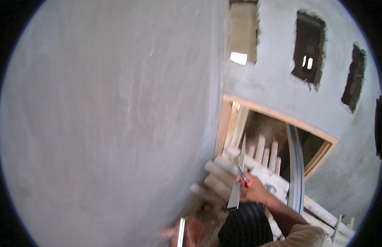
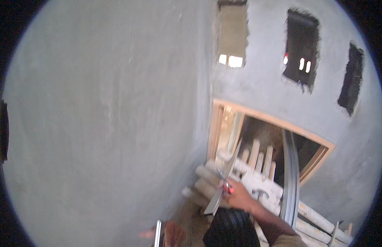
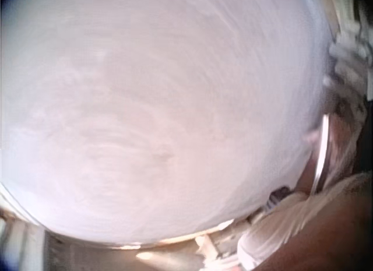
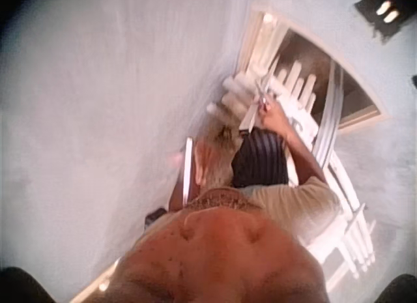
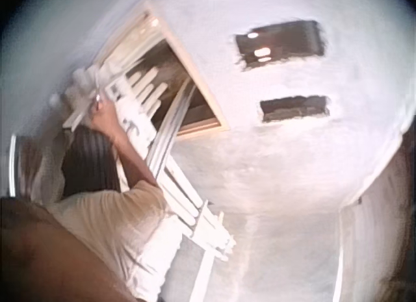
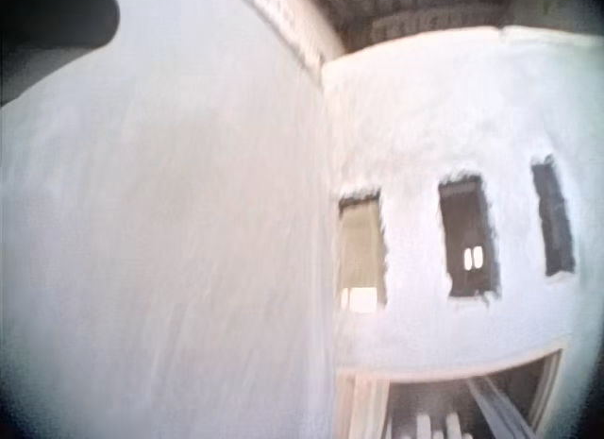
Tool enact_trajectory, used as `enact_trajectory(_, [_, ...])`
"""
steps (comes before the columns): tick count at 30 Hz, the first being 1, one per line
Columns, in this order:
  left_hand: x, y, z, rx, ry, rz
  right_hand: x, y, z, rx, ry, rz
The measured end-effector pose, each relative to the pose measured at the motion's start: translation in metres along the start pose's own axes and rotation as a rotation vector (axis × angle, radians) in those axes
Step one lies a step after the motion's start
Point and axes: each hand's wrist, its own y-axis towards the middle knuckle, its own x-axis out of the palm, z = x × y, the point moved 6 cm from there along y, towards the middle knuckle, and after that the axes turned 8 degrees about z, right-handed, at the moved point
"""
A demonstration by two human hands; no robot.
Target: The person measures a metal strip with a measuring tape, marks it with a pencil, and then cuts the strip using shears.
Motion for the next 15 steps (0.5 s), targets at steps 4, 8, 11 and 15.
enact_trajectory(4, [-0.008,-0.01,0.005,-0.055,-0.092,-0.031,-0.015,0.018,0.015,-0.124,0.16,0.162])
enact_trajectory(8, [0.016,-0.034,0.008,-0.24,-0.354,-0.179,-0.037,0.026,0.018,-0.116,0.159,0.26])
enact_trajectory(11, [0.036,-0.079,0.011,-0.37,-0.562,-0.376,-0.027,0.03,0.008,-0.106,0.13,0.21])
enact_trajectory(15, [0.022,-0.143,0.027,-0.233,-0.293,-0.131,-0.015,0.029,-0.013,-0.156,0.024,0.194])
